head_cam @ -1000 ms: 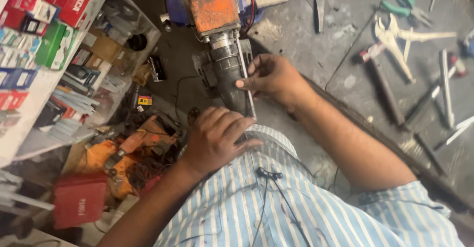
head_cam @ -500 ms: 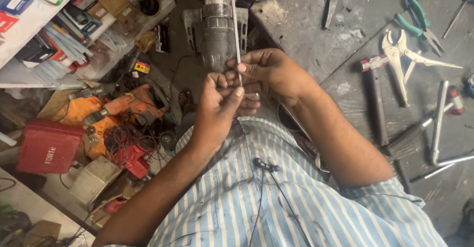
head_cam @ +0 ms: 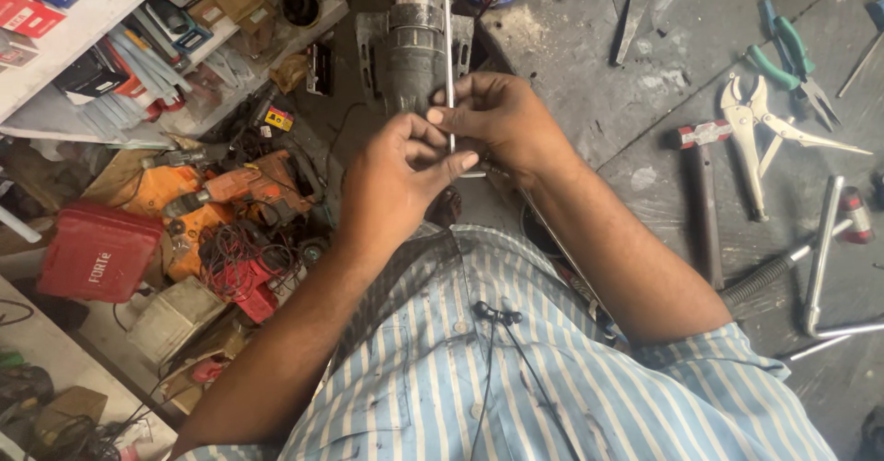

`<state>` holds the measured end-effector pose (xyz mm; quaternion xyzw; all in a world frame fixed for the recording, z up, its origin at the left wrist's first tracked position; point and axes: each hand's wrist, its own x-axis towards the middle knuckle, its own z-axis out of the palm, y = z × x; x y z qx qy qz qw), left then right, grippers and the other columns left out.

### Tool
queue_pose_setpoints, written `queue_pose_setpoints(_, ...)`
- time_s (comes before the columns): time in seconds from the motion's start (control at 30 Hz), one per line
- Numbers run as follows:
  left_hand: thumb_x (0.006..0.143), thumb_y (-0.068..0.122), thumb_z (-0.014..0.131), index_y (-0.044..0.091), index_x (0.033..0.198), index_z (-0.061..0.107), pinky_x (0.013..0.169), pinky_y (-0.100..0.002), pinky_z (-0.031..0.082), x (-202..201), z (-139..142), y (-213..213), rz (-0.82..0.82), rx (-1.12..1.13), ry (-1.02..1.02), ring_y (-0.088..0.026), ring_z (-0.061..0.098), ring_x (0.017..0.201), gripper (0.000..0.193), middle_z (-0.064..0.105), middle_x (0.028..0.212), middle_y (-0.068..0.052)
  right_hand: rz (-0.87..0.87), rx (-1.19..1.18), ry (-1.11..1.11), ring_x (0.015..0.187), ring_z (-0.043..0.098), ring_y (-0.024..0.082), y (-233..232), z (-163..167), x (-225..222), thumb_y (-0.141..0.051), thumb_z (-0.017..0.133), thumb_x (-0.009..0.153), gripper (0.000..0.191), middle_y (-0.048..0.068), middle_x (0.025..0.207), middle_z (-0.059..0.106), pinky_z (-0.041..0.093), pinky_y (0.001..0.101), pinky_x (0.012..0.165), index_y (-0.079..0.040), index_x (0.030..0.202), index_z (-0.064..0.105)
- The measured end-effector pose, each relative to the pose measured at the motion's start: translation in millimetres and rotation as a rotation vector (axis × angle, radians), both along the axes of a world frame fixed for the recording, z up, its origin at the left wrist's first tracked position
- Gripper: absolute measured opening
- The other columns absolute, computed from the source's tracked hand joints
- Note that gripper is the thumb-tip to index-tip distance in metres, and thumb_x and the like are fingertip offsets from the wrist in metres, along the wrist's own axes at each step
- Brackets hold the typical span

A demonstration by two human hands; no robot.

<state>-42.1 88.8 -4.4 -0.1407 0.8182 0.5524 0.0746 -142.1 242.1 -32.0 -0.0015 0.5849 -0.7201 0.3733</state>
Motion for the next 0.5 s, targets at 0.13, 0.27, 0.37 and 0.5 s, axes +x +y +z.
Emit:
queue_pose_setpoints(0.13, 0.089, 0.017, 0.077, 0.004, 0.108, 0.055, 0.070, -0.025, 0.058, -5, -13, 4, 0.070, 0.361, 0.014, -0.015, 0.079, 0.081, 0.032, 0.079, 0.085, -0.012, 0.016, 0.013, -0.132, 0.081, 0.075, 0.017, 6, 18, -6, -0.013, 0.072, 0.094, 0.025, 0.012, 0.095, 0.075, 0.063, 0.0328, 0.072, 0.005, 0.111, 0.069)
queue_pose_setpoints(0.27, 0.099, 0.005, 0.066, 0.004, 0.112, 0.045, 0.083, -0.024, 0.061, -8, -28, 1, 0.038, 0.643, 0.094, -0.017, 0.080, 0.095, 0.025, 0.075, 0.095, -0.015, 0.045, -0.031, -0.266, 0.085, 0.076, 0.020, 9, 21, -12, -0.011, 0.070, 0.090, 0.027, 0.012, 0.098, 0.076, 0.065, 0.0352, 0.073, 0.003, 0.113, 0.069)
queue_pose_setpoints(0.37, 0.094, 0.014, 0.064, 0.004, 0.109, 0.050, 0.074, -0.024, 0.062, -14, -27, -10, 0.021, 0.670, -0.098, -0.012, 0.079, 0.088, 0.023, 0.079, 0.092, -0.010, 0.024, -0.049, -0.275, 0.080, 0.074, 0.023, 9, 12, -16, -0.010, 0.073, 0.091, 0.024, 0.013, 0.094, 0.074, 0.065, 0.0377, 0.070, 0.004, 0.110, 0.068)
queue_pose_setpoints(0.5, 0.097, 0.030, 0.069, -0.001, 0.094, 0.071, 0.065, -0.025, 0.061, -32, -8, -23, -0.077, 0.452, -0.229, -0.013, 0.077, 0.072, 0.031, 0.080, 0.083, -0.010, 0.033, -0.038, -0.198, 0.080, 0.074, 0.020, 7, -1, -22, -0.005, 0.075, 0.092, 0.018, 0.012, 0.093, 0.073, 0.065, 0.0335, 0.070, 0.002, 0.106, 0.066)
